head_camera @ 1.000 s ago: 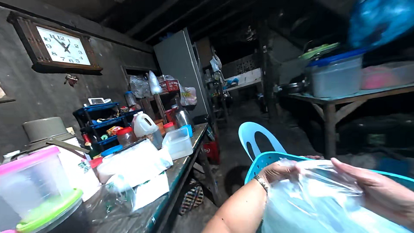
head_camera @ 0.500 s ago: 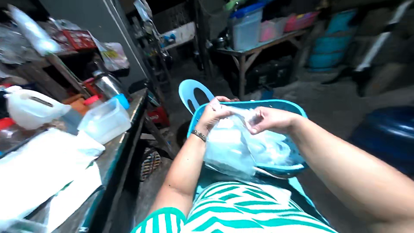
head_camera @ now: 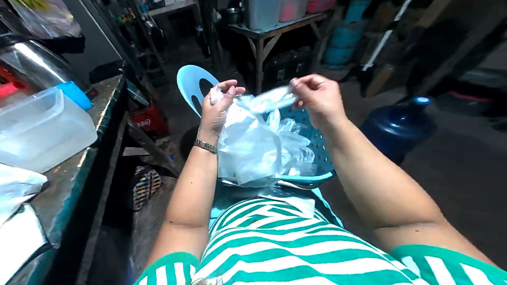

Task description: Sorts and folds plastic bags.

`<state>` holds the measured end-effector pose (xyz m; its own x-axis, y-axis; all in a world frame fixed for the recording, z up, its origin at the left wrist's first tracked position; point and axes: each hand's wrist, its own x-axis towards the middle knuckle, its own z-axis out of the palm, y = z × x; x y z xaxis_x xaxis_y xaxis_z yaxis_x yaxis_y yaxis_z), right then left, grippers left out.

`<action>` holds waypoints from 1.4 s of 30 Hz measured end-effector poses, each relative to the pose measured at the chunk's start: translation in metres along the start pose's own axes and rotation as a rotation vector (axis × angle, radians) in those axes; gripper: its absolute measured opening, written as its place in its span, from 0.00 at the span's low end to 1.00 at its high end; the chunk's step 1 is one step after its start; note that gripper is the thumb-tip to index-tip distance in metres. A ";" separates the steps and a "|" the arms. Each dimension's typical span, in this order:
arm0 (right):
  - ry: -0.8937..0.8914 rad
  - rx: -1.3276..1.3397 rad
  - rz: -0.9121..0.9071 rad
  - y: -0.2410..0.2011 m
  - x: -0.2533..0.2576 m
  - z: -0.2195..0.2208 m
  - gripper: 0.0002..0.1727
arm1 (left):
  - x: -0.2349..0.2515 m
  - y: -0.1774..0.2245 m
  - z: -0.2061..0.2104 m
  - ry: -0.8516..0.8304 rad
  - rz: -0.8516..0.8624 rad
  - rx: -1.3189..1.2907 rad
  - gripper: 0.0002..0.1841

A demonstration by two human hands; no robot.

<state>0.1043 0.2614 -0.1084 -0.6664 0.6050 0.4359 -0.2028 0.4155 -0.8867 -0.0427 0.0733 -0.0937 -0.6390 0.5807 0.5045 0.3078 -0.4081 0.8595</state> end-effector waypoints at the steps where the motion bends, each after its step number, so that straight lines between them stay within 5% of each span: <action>1: -0.103 -0.220 0.073 -0.002 -0.001 -0.002 0.14 | -0.001 0.004 0.000 -0.026 -0.025 -0.067 0.11; 4: -0.141 -0.499 0.075 -0.006 0.000 0.001 0.17 | -0.003 0.005 -0.003 -0.184 -0.058 -0.212 0.14; 7: 0.018 -0.223 -0.091 -0.015 0.002 0.007 0.20 | -0.001 -0.004 -0.007 -0.309 0.001 -0.161 0.13; 9: -0.185 -0.025 -0.091 -0.026 0.007 0.012 0.24 | 0.001 -0.006 -0.009 -0.363 0.017 -0.159 0.14; 12: -0.494 -0.125 -0.011 -0.035 0.022 0.030 0.29 | 0.005 -0.007 -0.010 -0.344 0.016 -0.101 0.18; 17: -0.611 -0.355 0.131 -0.026 0.048 0.053 0.40 | 0.014 -0.018 -0.016 -0.321 -0.059 0.020 0.31; 23: -0.848 -0.253 0.170 -0.041 0.068 0.048 0.24 | 0.014 -0.016 -0.012 -0.355 -0.013 -0.035 0.41; 28: -0.613 -0.094 0.078 -0.008 0.060 0.046 0.05 | 0.018 -0.017 -0.002 -0.105 -0.104 0.156 0.29; 31: -0.554 -0.309 -0.006 0.000 0.053 0.043 0.10 | 0.019 -0.015 0.004 -0.010 -0.175 0.309 0.14; 34: -0.453 -0.252 -0.025 -0.001 0.046 0.044 0.12 | 0.017 -0.016 0.009 0.016 -0.155 0.299 0.07; 42: -0.352 -0.068 0.004 -0.002 0.042 0.052 0.12 | 0.005 -0.005 0.009 -0.004 -0.222 -0.187 0.06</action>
<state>0.0399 0.2509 -0.0966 -0.8760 0.3404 0.3416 -0.1590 0.4650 -0.8709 -0.0414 0.0846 -0.0943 -0.6733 0.6729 0.3063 0.0250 -0.3933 0.9190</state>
